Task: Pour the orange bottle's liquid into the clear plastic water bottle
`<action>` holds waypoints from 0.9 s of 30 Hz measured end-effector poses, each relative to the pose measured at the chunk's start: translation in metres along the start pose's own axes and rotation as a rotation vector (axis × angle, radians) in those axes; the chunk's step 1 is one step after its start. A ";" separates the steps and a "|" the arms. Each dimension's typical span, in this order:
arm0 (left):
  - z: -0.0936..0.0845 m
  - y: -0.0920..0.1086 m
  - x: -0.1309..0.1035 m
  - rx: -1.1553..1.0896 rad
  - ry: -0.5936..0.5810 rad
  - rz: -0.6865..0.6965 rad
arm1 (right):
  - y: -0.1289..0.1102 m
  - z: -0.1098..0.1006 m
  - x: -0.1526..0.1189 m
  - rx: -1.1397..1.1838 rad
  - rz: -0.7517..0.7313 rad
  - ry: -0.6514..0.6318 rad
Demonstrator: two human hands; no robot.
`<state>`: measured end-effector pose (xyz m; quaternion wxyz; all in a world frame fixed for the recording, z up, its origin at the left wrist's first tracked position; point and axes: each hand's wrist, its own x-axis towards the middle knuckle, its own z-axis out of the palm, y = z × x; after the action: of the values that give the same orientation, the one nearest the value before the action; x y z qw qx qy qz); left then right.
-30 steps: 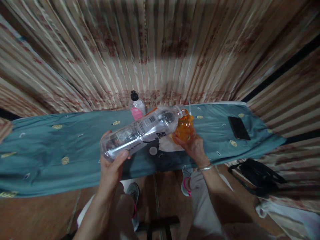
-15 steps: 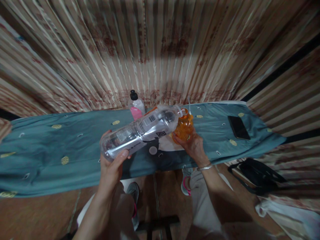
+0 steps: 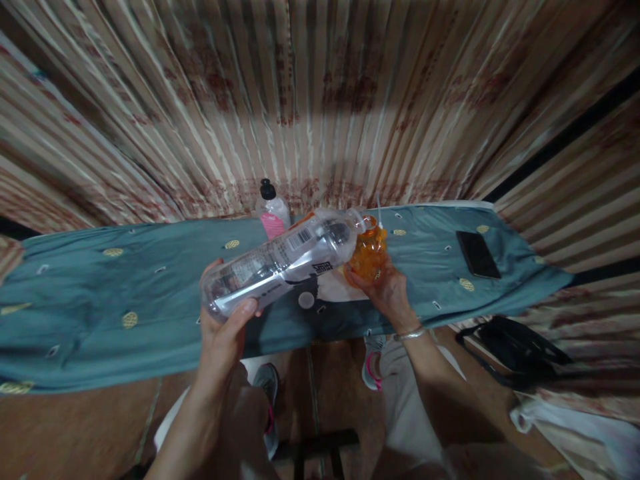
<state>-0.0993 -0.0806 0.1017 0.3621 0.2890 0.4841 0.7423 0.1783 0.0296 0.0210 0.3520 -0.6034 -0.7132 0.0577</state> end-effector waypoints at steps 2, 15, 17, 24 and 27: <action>0.000 0.000 0.000 -0.005 -0.002 -0.004 | 0.000 -0.001 0.000 0.005 -0.005 -0.016; -0.001 -0.001 0.001 0.026 -0.002 0.017 | -0.001 -0.001 0.001 -0.024 -0.011 0.004; -0.002 -0.001 0.001 0.026 -0.005 0.019 | 0.000 -0.001 0.001 -0.029 -0.028 0.009; -0.004 -0.003 0.001 0.018 -0.012 0.019 | 0.003 0.002 0.000 -0.028 -0.084 0.043; -0.003 -0.002 0.001 0.002 -0.016 0.037 | 0.004 0.005 -0.001 -0.019 -0.107 0.089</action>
<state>-0.1023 -0.0806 0.0986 0.3518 0.3045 0.4765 0.7460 0.1789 0.0317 0.0153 0.3805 -0.5696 -0.7286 0.0051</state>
